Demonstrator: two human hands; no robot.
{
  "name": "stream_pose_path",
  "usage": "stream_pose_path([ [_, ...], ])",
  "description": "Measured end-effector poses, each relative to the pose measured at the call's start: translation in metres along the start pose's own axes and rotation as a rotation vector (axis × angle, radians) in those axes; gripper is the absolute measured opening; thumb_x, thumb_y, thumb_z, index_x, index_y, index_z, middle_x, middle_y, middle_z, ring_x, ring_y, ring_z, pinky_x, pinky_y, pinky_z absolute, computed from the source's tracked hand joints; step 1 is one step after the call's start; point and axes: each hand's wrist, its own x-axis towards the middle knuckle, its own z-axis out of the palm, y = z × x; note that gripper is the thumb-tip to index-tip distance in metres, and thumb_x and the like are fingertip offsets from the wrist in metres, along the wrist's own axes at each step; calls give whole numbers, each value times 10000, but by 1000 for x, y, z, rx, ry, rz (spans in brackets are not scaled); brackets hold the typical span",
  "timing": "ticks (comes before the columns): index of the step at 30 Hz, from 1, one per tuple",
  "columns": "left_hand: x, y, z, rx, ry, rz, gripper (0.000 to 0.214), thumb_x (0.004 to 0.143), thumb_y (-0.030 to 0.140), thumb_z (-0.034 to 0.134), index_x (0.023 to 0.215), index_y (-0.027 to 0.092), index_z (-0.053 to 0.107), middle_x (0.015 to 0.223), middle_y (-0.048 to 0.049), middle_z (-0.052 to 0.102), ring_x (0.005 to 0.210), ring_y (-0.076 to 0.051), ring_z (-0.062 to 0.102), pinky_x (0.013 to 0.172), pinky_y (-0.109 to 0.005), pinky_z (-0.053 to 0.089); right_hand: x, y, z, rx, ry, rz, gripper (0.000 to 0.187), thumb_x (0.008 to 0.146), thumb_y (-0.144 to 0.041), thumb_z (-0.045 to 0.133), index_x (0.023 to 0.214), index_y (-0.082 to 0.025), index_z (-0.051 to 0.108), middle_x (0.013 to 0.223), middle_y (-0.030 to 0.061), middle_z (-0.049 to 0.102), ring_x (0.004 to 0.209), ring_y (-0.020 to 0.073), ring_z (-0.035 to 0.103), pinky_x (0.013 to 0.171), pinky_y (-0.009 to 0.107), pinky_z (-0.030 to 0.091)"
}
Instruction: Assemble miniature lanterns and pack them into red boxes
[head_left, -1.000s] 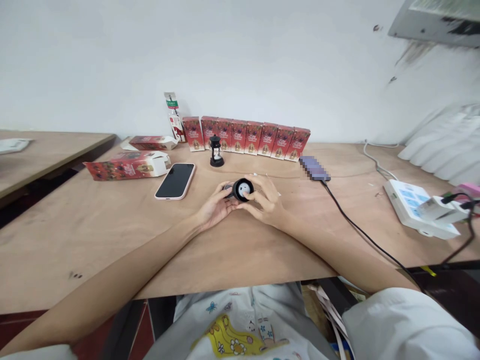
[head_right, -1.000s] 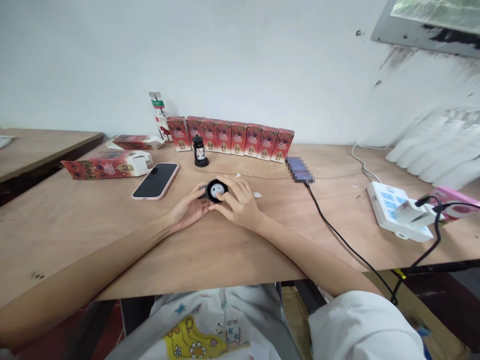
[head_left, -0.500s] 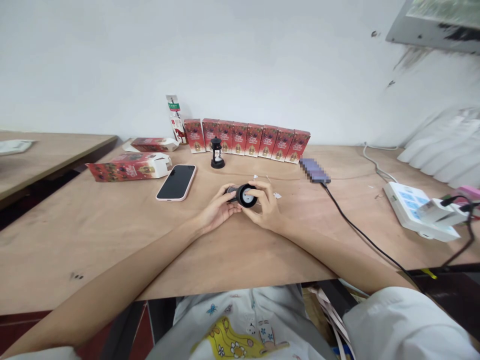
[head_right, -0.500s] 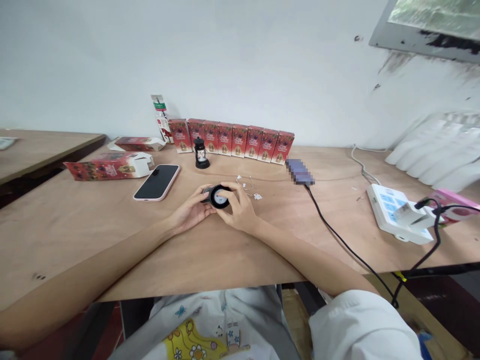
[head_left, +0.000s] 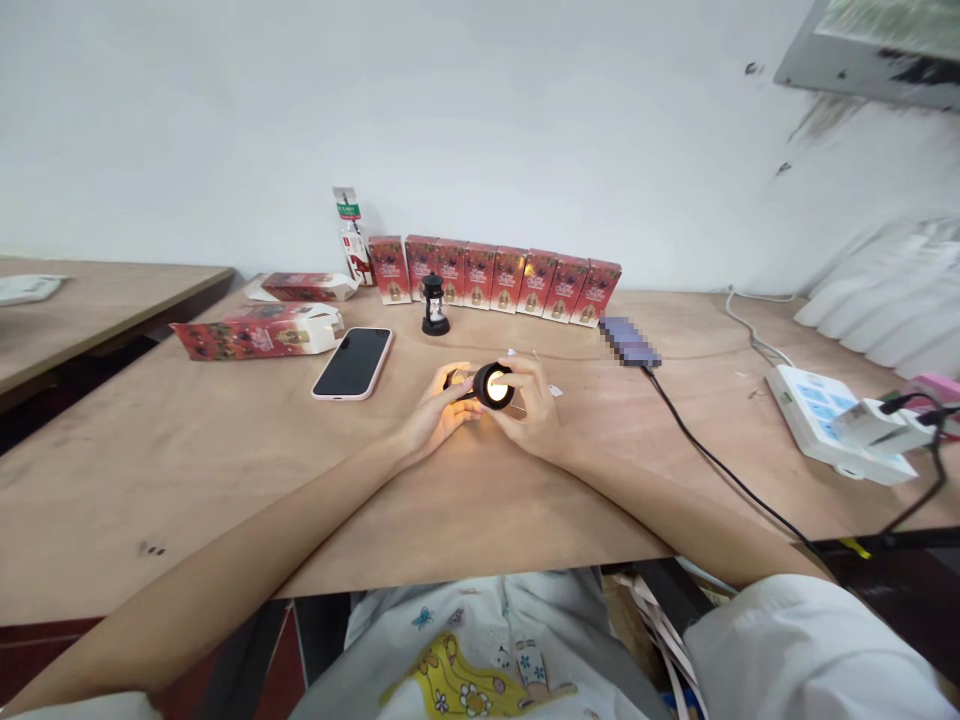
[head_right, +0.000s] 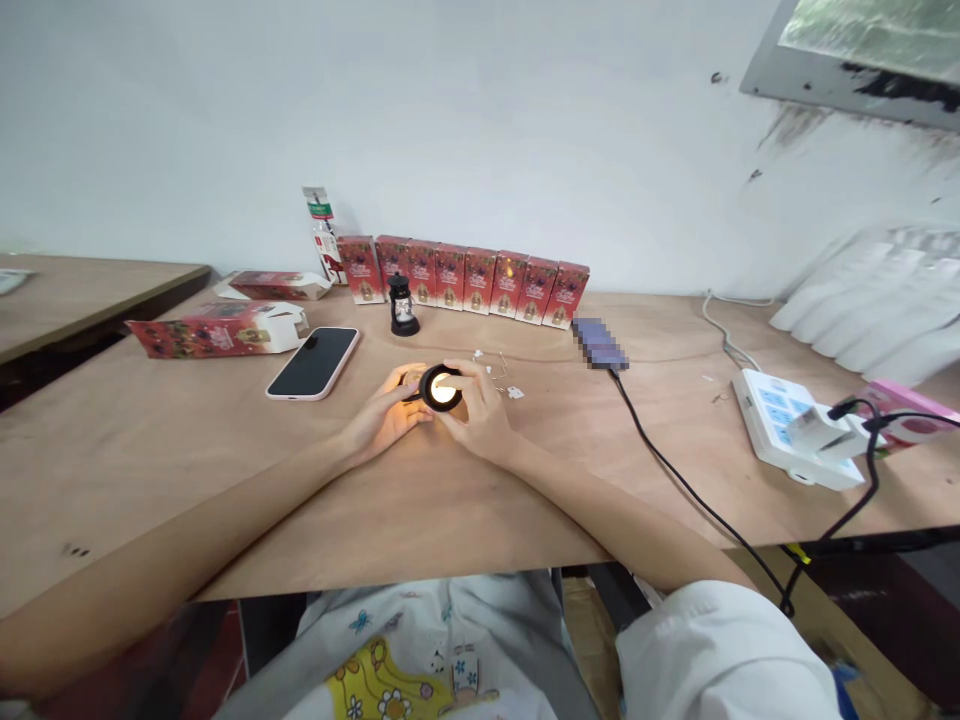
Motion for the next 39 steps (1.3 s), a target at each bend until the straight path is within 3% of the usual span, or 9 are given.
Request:
stream_pose_path([
  [4, -4, 1, 5, 34, 4, 100, 558, 700, 150, 721, 1185, 276, 474, 1006, 3, 611, 800, -125, 640, 748, -265, 527, 0, 2, 1, 51, 23, 66, 322, 810, -296, 659, 1058, -218, 468, 1114, 113, 515, 1107, 231, 540, 917, 438, 495],
  [8, -4, 10, 4, -3, 46, 71, 532, 642, 64, 729, 1113, 231, 544, 1068, -15, 611, 910, -145, 631, 806, -262, 521, 2, 6, -1, 207, -87, 27, 524, 807, -364, 659, 1221, -208, 378, 1218, 152, 472, 1173, 243, 509, 901, 424, 515],
  [13, 3, 27, -12, -111, 186, 53, 477, 715, 204, 705, 1143, 275, 507, 882, 2, 633, 697, -127, 640, 627, -226, 503, 15, 34, -12, 20, -31, 164, 224, 923, -290, 468, 1121, -190, 504, 1184, 131, 525, 1104, 203, 556, 891, 395, 509],
  [17, 6, 32, -20, -216, 271, 72, 376, 694, 374, 733, 976, 250, 518, 785, 30, 600, 579, -120, 598, 522, -229, 468, 33, 72, -19, -244, -288, 269, 156, 889, -227, 500, 958, -160, 623, 972, 94, 652, 973, 230, 600, 874, 410, 476],
  [20, 6, 29, -18, -229, 261, 98, 454, 604, 379, 810, 866, 221, 475, 729, 50, 578, 539, -95, 563, 485, -199, 435, 47, 94, -17, -372, -539, 387, 169, 868, -185, 519, 907, -164, 682, 1026, 104, 678, 1042, 240, 584, 917, 372, 426],
  [22, 6, 26, -16, -221, 240, 117, 513, 552, 343, 847, 846, 218, 446, 733, 61, 579, 524, -73, 543, 469, -174, 407, 55, 104, -12, -376, -627, 450, 157, 849, -181, 550, 860, -172, 707, 1015, 98, 694, 1030, 231, 597, 890, 326, 424],
  [26, 5, 20, -15, -200, 203, 101, 554, 526, 311, 859, 844, 225, 415, 746, 66, 586, 521, -65, 541, 463, -160, 390, 63, 119, 1, -315, -695, 541, 78, 778, -185, 649, 759, -173, 723, 854, 68, 724, 871, 197, 642, 767, 263, 448],
  [31, 5, 12, -16, -168, 170, 47, 532, 571, 321, 830, 914, 231, 434, 780, 45, 598, 559, -86, 575, 498, -179, 436, 58, 132, 14, -217, -724, 683, 75, 749, -187, 669, 772, -146, 727, 824, 61, 730, 743, 151, 641, 661, 222, 459],
  [39, 4, 6, -15, -157, 119, 35, 504, 595, 323, 820, 920, 230, 446, 799, 42, 596, 561, -80, 570, 517, -186, 470, 68, 143, 18, -122, -761, 849, 60, 625, -154, 741, 625, -127, 688, 590, 27, 649, 532, 108, 544, 545, 221, 417],
])
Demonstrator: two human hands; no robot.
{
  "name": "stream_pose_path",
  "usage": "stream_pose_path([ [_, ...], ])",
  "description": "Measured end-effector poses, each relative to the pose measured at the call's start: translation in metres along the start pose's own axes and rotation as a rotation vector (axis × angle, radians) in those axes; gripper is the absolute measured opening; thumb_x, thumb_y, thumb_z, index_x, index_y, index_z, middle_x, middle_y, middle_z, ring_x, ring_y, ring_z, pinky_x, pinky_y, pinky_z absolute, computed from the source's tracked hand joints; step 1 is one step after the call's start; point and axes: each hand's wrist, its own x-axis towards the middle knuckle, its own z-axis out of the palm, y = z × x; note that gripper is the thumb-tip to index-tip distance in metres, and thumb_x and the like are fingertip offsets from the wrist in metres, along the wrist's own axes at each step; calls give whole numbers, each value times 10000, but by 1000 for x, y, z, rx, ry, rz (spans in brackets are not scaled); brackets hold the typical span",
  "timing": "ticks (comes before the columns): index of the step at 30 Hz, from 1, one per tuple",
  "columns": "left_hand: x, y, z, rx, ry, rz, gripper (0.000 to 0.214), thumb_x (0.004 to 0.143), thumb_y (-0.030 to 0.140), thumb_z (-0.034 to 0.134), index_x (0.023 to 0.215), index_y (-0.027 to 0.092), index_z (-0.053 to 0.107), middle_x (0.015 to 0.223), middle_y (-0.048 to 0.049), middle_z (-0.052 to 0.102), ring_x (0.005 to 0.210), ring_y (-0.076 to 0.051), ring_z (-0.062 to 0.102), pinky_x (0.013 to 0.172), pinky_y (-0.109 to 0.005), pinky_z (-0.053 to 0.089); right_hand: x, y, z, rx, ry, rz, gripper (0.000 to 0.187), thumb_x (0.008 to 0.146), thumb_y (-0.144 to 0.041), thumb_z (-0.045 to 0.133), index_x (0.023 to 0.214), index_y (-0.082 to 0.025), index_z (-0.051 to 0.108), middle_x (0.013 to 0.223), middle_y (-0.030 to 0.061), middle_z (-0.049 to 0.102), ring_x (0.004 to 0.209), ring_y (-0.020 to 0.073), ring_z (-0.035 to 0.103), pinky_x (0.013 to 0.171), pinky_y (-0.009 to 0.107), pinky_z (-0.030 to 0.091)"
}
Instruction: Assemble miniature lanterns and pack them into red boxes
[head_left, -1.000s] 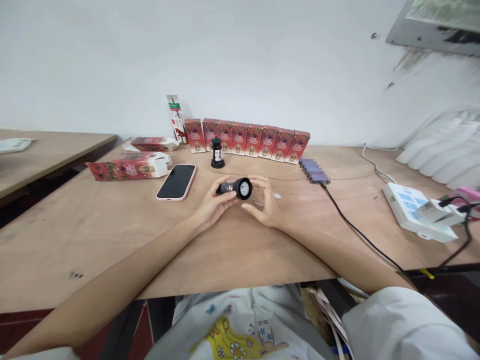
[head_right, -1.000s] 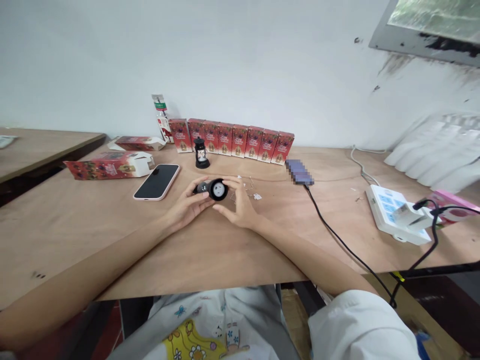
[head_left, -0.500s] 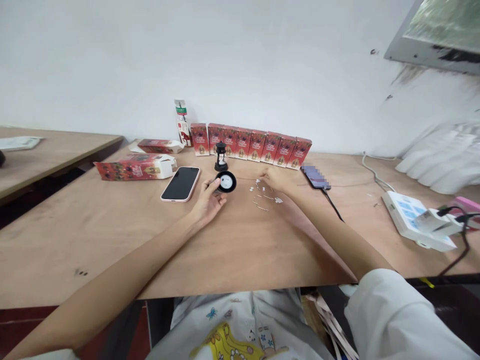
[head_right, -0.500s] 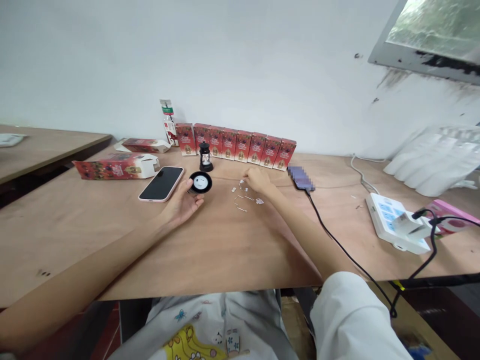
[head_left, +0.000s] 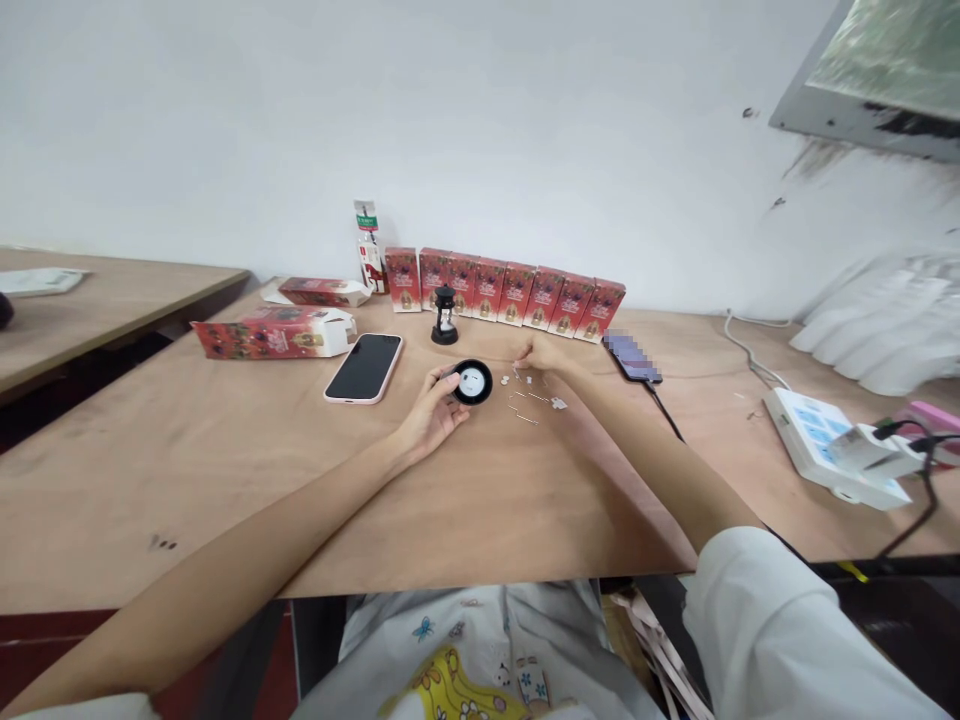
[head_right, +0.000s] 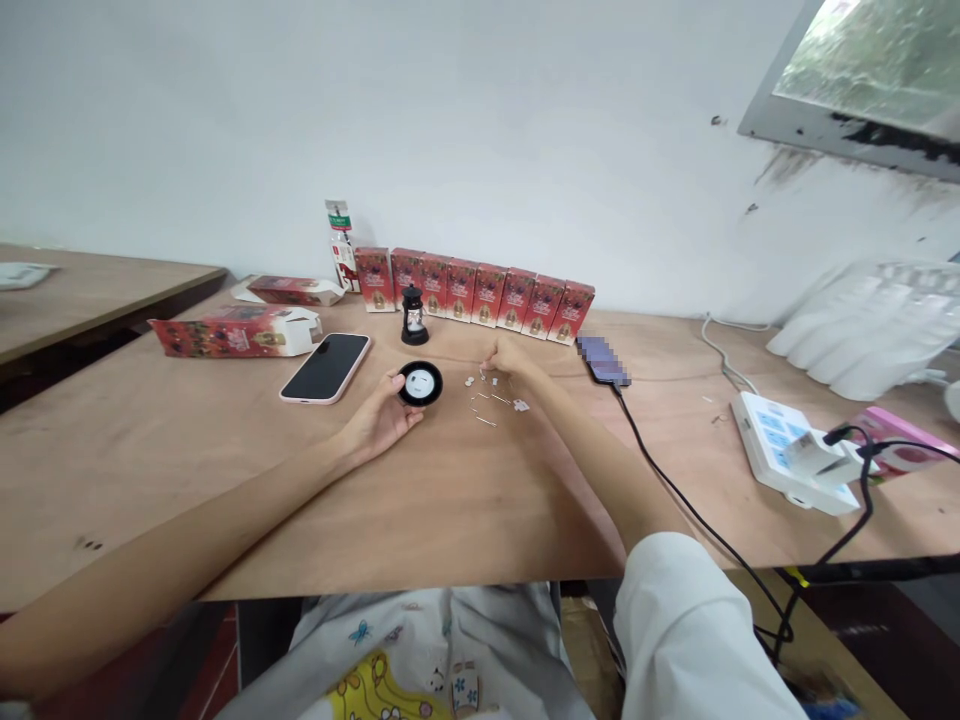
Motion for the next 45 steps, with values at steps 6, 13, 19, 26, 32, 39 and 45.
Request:
stream_pose_path([
  [6, 1, -1, 0, -10, -16, -10, 508, 594, 311, 822, 925, 234, 444, 785, 45, 594, 558, -80, 570, 510, -184, 477, -3, -14, -10, 69, -64, 52, 226, 521, -161, 822, 524, -137, 598, 449, -30, 536, 451, 83, 475, 501, 222, 412],
  [13, 1, -2, 1, 7, 2, 8, 569, 555, 341, 843, 942, 240, 440, 783, 46, 589, 560, -83, 570, 515, -191, 481, -22, -31, -16, 142, 1, 0, 253, 508, -134, 825, 463, -148, 576, 430, -13, 545, 459, 107, 494, 513, 246, 412],
  [19, 2, -3, 1, 31, 37, 77, 623, 517, 357, 860, 966, 243, 444, 841, 50, 583, 556, -61, 542, 519, -194, 457, -72, -56, -2, 363, 416, -168, 174, 696, -295, 720, 639, -165, 619, 691, 25, 667, 651, 135, 591, 633, 264, 464],
  [26, 0, -7, 3, 41, 51, 194, 592, 551, 284, 840, 987, 242, 443, 1010, 20, 558, 709, -88, 582, 520, -179, 424, -133, -84, 30, 525, 442, -493, 127, 755, -319, 690, 718, -198, 683, 739, 16, 702, 686, 137, 622, 696, 283, 495],
  [32, -2, -6, 4, 67, 54, 215, 572, 590, 274, 815, 1023, 251, 442, 961, 27, 547, 708, -81, 563, 557, -184, 427, -141, -86, 31, 250, 495, -628, 96, 837, -263, 596, 769, -230, 656, 804, 12, 699, 752, 146, 639, 751, 297, 508],
  [39, -4, -5, 7, 110, 76, 259, 584, 567, 245, 812, 1016, 259, 439, 986, 31, 537, 741, -88, 556, 566, -186, 420, -137, -80, 32, 111, 525, -714, 122, 862, -220, 550, 779, -234, 638, 797, 13, 692, 765, 154, 630, 747, 301, 499],
  [45, -7, -4, 10, 154, 71, 279, 601, 558, 237, 816, 1012, 259, 423, 993, 28, 539, 765, -99, 552, 566, -183, 426, -139, -81, 30, 110, 536, -711, 111, 856, -209, 565, 778, -214, 644, 783, 17, 690, 744, 146, 632, 735, 281, 499],
])
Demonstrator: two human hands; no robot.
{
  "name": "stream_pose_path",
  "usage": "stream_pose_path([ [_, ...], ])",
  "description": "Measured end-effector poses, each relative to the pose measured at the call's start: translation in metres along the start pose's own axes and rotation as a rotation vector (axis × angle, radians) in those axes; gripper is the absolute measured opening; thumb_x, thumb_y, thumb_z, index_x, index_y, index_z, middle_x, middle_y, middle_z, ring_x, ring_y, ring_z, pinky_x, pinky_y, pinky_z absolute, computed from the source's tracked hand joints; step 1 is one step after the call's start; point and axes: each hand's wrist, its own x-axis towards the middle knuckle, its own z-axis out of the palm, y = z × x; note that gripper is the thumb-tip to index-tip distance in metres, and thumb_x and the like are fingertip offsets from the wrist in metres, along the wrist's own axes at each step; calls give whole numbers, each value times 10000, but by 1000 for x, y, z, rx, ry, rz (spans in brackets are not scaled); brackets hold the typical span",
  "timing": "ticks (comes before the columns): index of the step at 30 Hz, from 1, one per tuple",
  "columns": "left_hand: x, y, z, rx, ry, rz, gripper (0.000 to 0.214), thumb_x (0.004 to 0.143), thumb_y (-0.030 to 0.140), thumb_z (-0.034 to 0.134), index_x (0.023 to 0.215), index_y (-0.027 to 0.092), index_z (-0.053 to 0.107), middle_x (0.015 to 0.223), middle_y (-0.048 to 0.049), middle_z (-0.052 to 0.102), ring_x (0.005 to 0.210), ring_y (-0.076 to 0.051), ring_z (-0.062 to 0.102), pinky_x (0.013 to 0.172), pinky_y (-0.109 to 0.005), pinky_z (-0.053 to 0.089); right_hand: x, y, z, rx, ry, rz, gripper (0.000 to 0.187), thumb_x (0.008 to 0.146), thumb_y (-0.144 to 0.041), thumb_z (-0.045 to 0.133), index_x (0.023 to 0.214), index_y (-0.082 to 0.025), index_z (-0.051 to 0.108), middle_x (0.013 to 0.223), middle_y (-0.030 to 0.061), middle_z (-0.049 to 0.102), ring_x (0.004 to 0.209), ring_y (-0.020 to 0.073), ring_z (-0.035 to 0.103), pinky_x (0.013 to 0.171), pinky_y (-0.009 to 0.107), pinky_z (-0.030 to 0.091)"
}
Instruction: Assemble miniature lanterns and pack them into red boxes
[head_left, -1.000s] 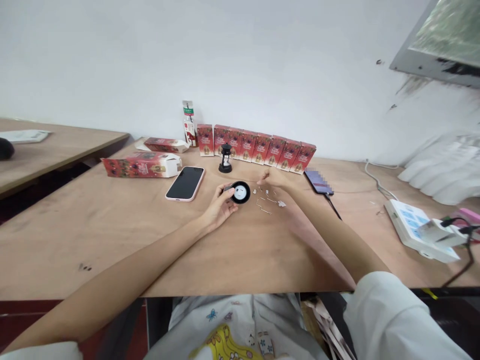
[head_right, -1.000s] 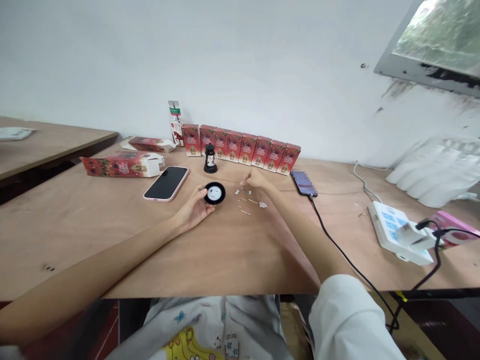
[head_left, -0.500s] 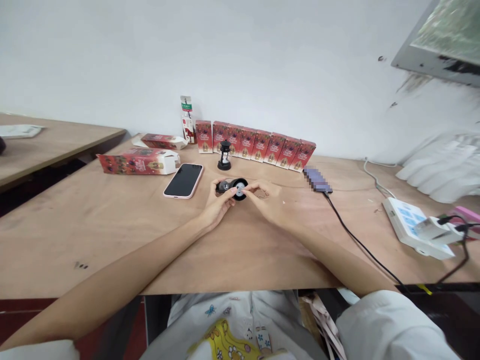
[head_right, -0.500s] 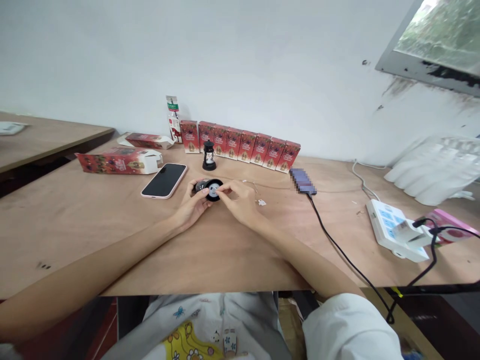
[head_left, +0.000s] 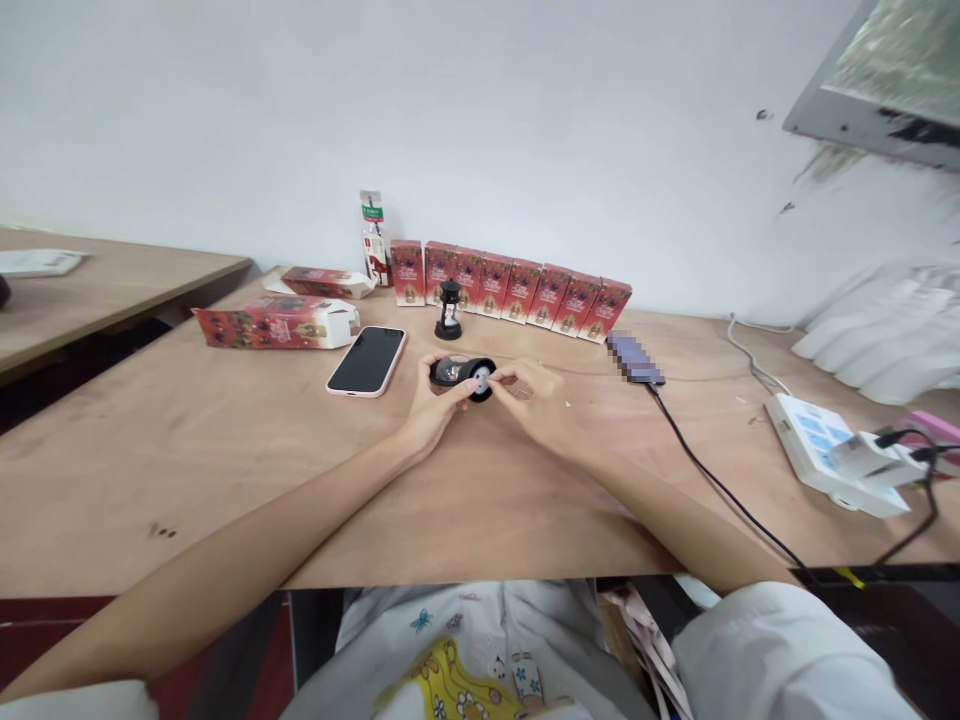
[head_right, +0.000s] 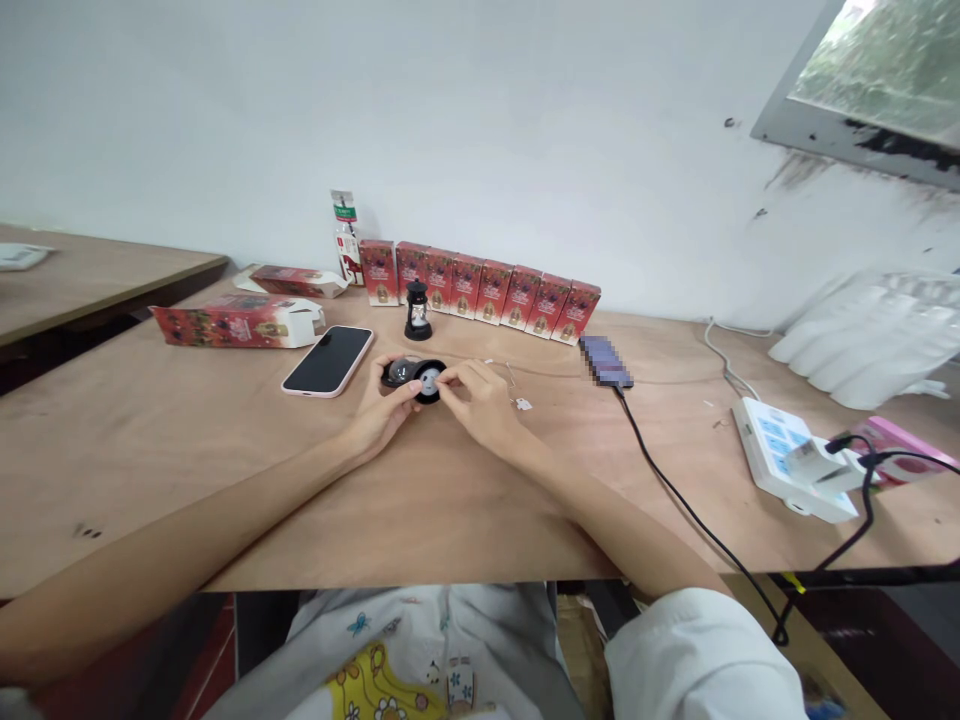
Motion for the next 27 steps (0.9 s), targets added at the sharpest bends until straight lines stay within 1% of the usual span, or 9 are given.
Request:
stream_pose_path([
  [2, -1, 1, 0, 24, -2, 6, 613, 545, 244, 820, 1012, 257, 422, 989, 25, 538, 768, -103, 547, 561, -181, 429, 1, -1, -2, 25, -10, 17, 103, 849, -212, 577, 775, -207, 649, 774, 17, 690, 726, 141, 633, 719, 274, 500],
  [8, -2, 2, -1, 108, -32, 18, 623, 535, 262, 826, 1020, 262, 435, 984, 20, 554, 829, -131, 555, 560, -170, 424, 5, 0, -8, 123, -81, 139, 81, 808, -242, 645, 737, -212, 669, 732, 5, 689, 658, 132, 623, 671, 265, 491],
  [14, -4, 2, 0, 123, -32, -5, 651, 502, 200, 847, 1018, 248, 453, 969, 17, 579, 930, -148, 558, 715, -196, 464, 8, 0, -13, 180, -187, 270, 114, 783, -233, 663, 671, -212, 677, 697, -1, 694, 624, 121, 612, 629, 244, 474],
  [18, -4, 2, 0, 140, -44, 28, 654, 494, 191, 853, 1014, 244, 460, 971, 15, 585, 937, -148, 563, 747, -208, 469, 8, -2, -13, 159, -169, 311, 120, 771, -246, 671, 655, -214, 678, 693, -1, 698, 626, 122, 610, 638, 249, 475],
  [21, -4, 0, 0, 149, -37, 38, 648, 497, 186, 854, 1009, 242, 461, 961, 22, 581, 903, -135, 566, 700, -189, 467, 7, -1, -12, 166, -152, 314, 122, 766, -244, 676, 650, -209, 665, 689, 0, 691, 626, 121, 607, 643, 251, 481],
  [23, -3, -2, 0, 111, -35, 10, 627, 522, 203, 844, 1014, 247, 458, 963, 25, 574, 842, -120, 568, 619, -172, 455, 5, 1, -11, 202, -148, 310, 107, 771, -275, 677, 692, -205, 660, 704, 3, 686, 638, 124, 611, 655, 258, 491],
  [25, -1, -3, 0, 39, -46, -33, 586, 558, 234, 826, 1019, 250, 466, 979, 23, 573, 773, -108, 569, 555, -170, 445, 2, 5, -10, 227, -102, 290, 138, 775, -341, 681, 798, -207, 659, 757, 14, 684, 691, 139, 621, 704, 283, 506],
  [27, 0, -2, 0, -32, -61, -95, 520, 602, 267, 801, 1023, 239, 497, 993, 9, 586, 758, -112, 583, 557, -186, 470, -3, 9, -10, 223, -35, 247, 313, 744, -416, 709, 973, -217, 633, 880, 38, 677, 784, 166, 625, 765, 324, 514],
])
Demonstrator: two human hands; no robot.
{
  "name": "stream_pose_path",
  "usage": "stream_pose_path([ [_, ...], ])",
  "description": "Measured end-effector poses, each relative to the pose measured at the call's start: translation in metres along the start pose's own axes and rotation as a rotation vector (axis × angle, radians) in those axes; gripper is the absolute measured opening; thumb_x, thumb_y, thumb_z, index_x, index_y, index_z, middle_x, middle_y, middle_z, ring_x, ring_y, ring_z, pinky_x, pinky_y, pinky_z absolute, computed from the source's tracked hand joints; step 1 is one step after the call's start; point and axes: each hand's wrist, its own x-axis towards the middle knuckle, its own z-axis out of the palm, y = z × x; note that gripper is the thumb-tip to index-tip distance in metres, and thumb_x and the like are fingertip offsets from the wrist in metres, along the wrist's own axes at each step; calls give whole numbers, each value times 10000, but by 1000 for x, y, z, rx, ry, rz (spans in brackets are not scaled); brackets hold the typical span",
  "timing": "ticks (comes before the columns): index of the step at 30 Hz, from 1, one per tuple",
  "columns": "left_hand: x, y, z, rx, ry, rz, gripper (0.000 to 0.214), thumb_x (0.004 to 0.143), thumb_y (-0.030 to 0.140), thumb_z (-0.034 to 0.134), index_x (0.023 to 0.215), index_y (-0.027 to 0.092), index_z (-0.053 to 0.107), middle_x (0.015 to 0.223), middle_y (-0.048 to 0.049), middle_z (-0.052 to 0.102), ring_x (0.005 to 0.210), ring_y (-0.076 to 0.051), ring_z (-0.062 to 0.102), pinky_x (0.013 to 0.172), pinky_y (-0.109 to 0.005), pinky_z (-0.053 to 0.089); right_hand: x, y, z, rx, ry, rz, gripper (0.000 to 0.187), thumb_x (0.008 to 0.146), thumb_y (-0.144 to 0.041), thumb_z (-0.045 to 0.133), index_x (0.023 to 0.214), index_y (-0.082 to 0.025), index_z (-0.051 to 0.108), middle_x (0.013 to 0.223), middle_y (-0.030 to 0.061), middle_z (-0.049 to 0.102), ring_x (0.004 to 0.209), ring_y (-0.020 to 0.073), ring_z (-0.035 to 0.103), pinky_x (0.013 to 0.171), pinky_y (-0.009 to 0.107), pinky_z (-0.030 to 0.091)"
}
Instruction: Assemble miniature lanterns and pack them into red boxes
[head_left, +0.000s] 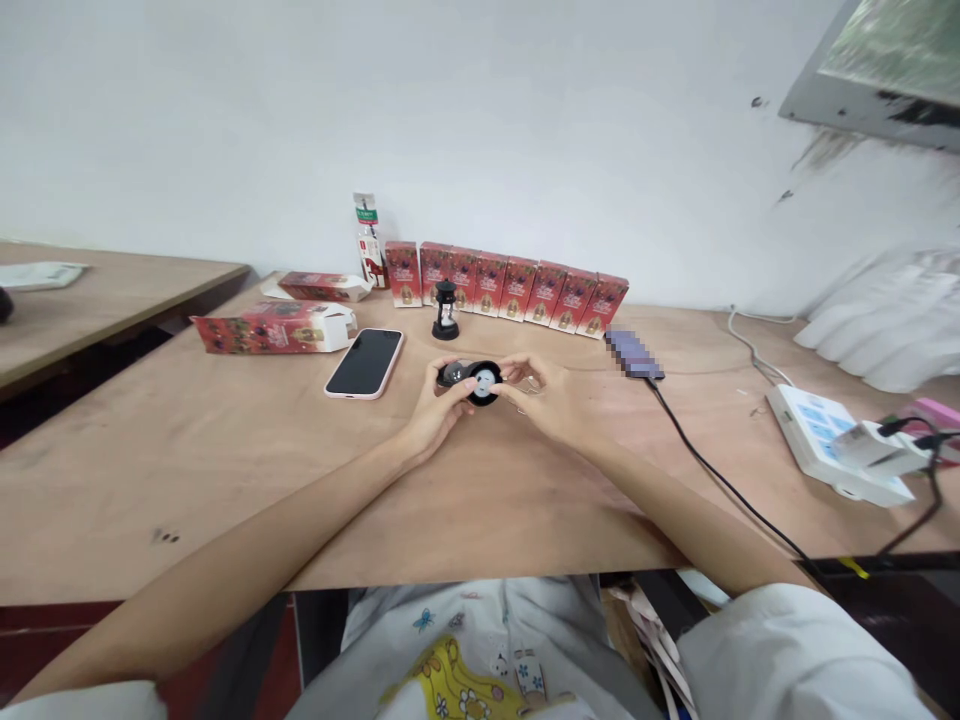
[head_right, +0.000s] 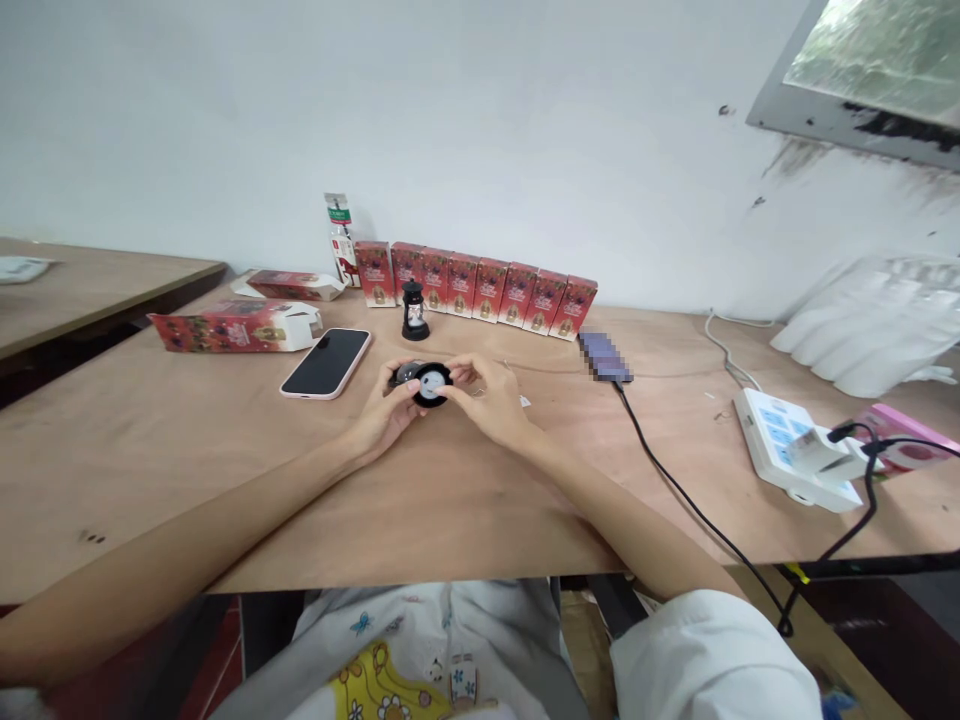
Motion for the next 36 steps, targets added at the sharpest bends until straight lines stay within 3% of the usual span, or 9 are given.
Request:
stream_pose_path([
  [3, 0, 3, 2, -68, -15, -106, 405, 683, 295, 743, 1031, 211, 556, 1013, -26, 621, 856, -149, 612, 671, -238, 536, -7, 8, 1, -27, -24, -76, 676, 672, -480, 761, 1246, -249, 490, 1149, 92, 596, 932, 211, 612, 809, 377, 521],
  [5, -2, 4, 4, -91, -16, -146, 372, 714, 274, 715, 1053, 205, 577, 1046, -38, 632, 923, -164, 613, 734, -254, 545, -12, 13, 4, -42, -93, -119, 763, 690, -483, 749, 1335, -273, 399, 1271, 112, 519, 1038, 237, 588, 831, 393, 524],
  [10, -4, 4, 7, -88, 4, -155, 440, 692, 181, 701, 1113, 245, 591, 1083, -12, 621, 938, -152, 603, 723, -228, 533, -21, 20, 14, -90, -62, -211, 520, 843, -376, 623, 1311, -264, 427, 1232, 102, 556, 1119, 229, 549, 892, 388, 507],
  [15, -1, 6, 6, -58, 31, -108, 477, 656, 135, 694, 1109, 256, 606, 1067, 6, 617, 972, -141, 578, 753, -209, 507, -22, 22, 15, -182, -101, -316, 551, 852, -357, 607, 1349, -257, 390, 1279, 103, 546, 1160, 242, 527, 969, 426, 458],
  [21, 9, 13, -3, -41, 90, -49, 493, 623, 103, 661, 1093, 237, 601, 1047, 3, 622, 995, -144, 569, 731, -195, 486, -9, 51, -9, -343, 157, -117, 343, 855, -190, 477, 1197, -170, 502, 1102, 124, 600, 1016, 236, 568, 904, 411, 468],
  [24, 11, 13, -6, -31, 77, -44, 509, 611, 99, 636, 1101, 227, 586, 1051, -1, 617, 984, -152, 571, 758, -225, 498, -2, 69, -23, -453, 155, 53, 277, 818, -156, 461, 1075, -146, 564, 1060, 127, 616, 1017, 262, 563, 895, 437, 456],
  [28, 10, 13, -6, -14, 57, -54, 555, 604, 103, 605, 1144, 223, 558, 1062, -8, 613, 1017, -170, 555, 810, -261, 497, 0, 72, -28, -484, 36, 162, 208, 800, -185, 512, 983, -153, 608, 1031, 110, 649, 995, 258, 583, 892, 428, 453],
  [33, 10, 16, -6, -21, 56, -65, 536, 625, 106, 598, 1146, 223, 555, 1111, -18, 599, 1075, -186, 525, 814, -264, 493, -3, 56, -19, -479, -350, -95, 202, 806, -177, 561, 992, -179, 639, 1069, 71, 668, 1064, 238, 562, 974, 408, 411],
  [36, 10, 19, -7, -21, 33, -70, 502, 663, 154, 629, 1152, 242, 561, 1122, -18, 590, 1008, -179, 547, 738, -244, 501, -6, 49, -13, -594, -483, -136, 228, 838, -173, 538, 1037, -162, 648, 1110, 104, 650, 1076, 254, 551, 988, 435, 396],
])
